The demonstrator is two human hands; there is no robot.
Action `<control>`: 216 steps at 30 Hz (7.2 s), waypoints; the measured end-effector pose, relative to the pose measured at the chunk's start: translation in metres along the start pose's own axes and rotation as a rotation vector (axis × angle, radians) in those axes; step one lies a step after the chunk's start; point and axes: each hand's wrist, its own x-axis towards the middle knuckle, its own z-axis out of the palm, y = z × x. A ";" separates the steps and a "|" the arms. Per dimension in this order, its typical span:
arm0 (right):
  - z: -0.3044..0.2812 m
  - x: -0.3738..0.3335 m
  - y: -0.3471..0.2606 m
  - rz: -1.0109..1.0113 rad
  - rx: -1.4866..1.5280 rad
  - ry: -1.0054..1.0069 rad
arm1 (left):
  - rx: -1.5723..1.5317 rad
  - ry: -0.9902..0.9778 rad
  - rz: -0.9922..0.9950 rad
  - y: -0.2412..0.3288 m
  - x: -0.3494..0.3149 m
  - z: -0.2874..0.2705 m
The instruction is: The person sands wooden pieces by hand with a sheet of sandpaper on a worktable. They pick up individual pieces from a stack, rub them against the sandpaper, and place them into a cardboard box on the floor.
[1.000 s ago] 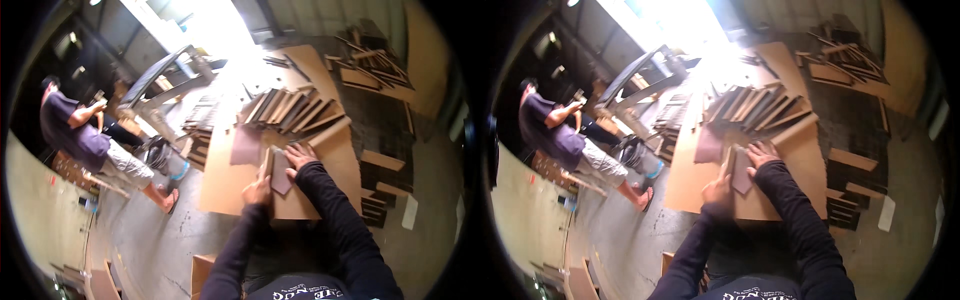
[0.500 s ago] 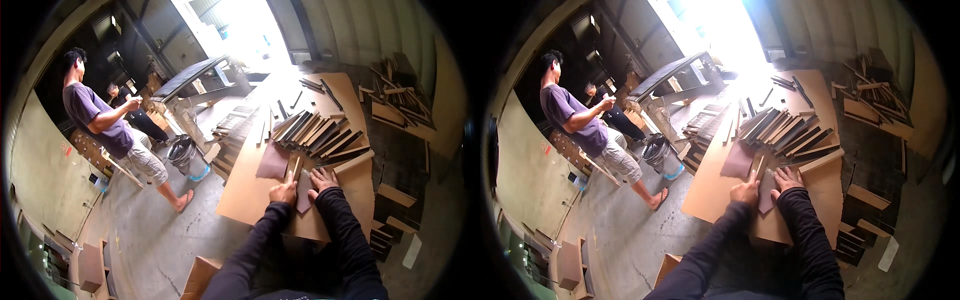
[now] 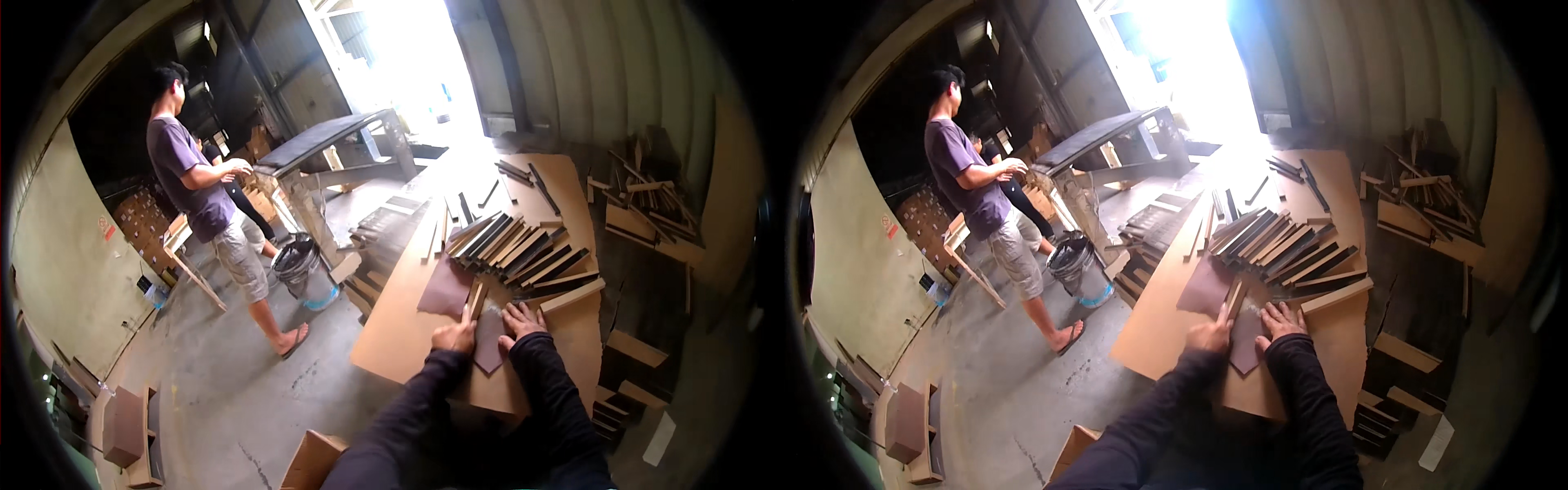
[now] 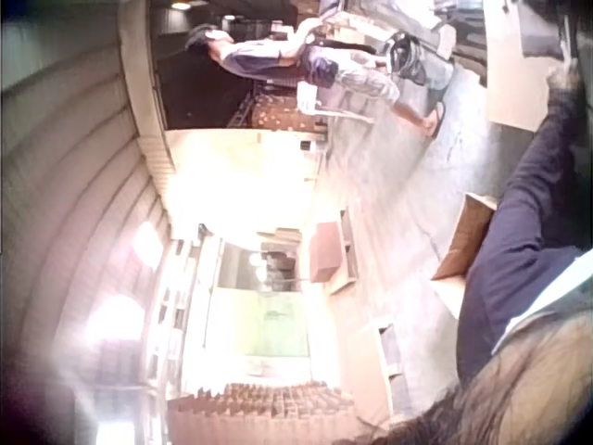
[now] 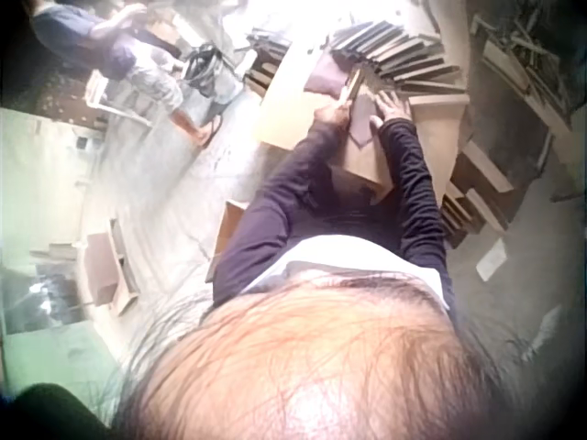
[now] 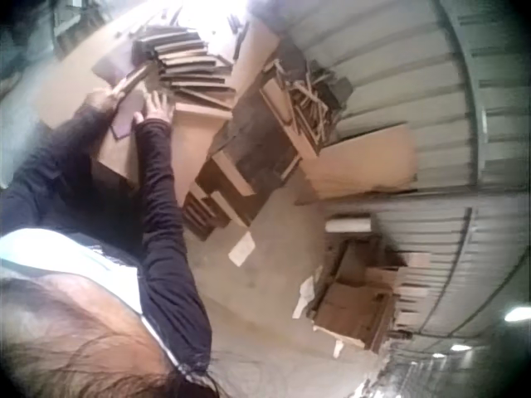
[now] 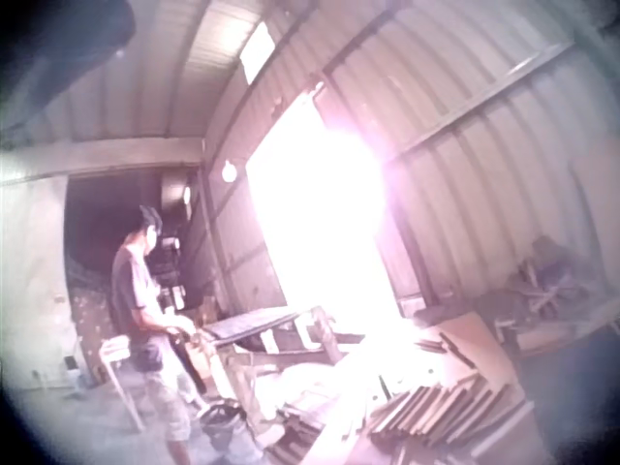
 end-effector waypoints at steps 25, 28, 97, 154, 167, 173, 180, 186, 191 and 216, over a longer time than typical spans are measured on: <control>-0.002 0.003 0.006 0.005 -0.032 0.013 | 0.191 0.021 0.094 0.005 0.004 -0.011; 0.000 0.002 0.008 0.029 -0.024 0.011 | 0.240 -0.191 0.031 -0.010 -0.082 -0.048; -0.007 -0.007 -0.003 0.213 -0.028 -0.051 | 0.371 -0.056 0.228 0.030 -0.033 -0.021; -0.003 -0.004 -0.003 0.156 -0.007 -0.015 | 0.262 -0.035 0.329 0.026 -0.055 -0.033; -0.018 -0.007 -0.006 0.196 -0.025 -0.125 | -0.078 0.014 0.080 0.014 -0.059 -0.045; -0.016 -0.008 -0.002 0.185 -0.018 -0.126 | -0.007 -0.162 0.016 0.021 -0.055 -0.040; -0.015 -0.003 -0.010 0.163 -0.051 -0.100 | 0.122 -0.077 -0.001 0.018 0.020 -0.007; -0.010 -0.005 -0.003 0.159 -0.033 -0.175 | 0.162 -0.194 -0.006 0.028 -0.067 -0.040; -0.008 -0.002 -0.002 0.145 -0.051 -0.039 | 0.210 -0.076 -0.001 0.031 0.033 -0.002; 0.024 0.017 0.029 0.058 -0.151 0.041 | 0.056 -0.056 -0.409 -0.095 -0.275 -0.093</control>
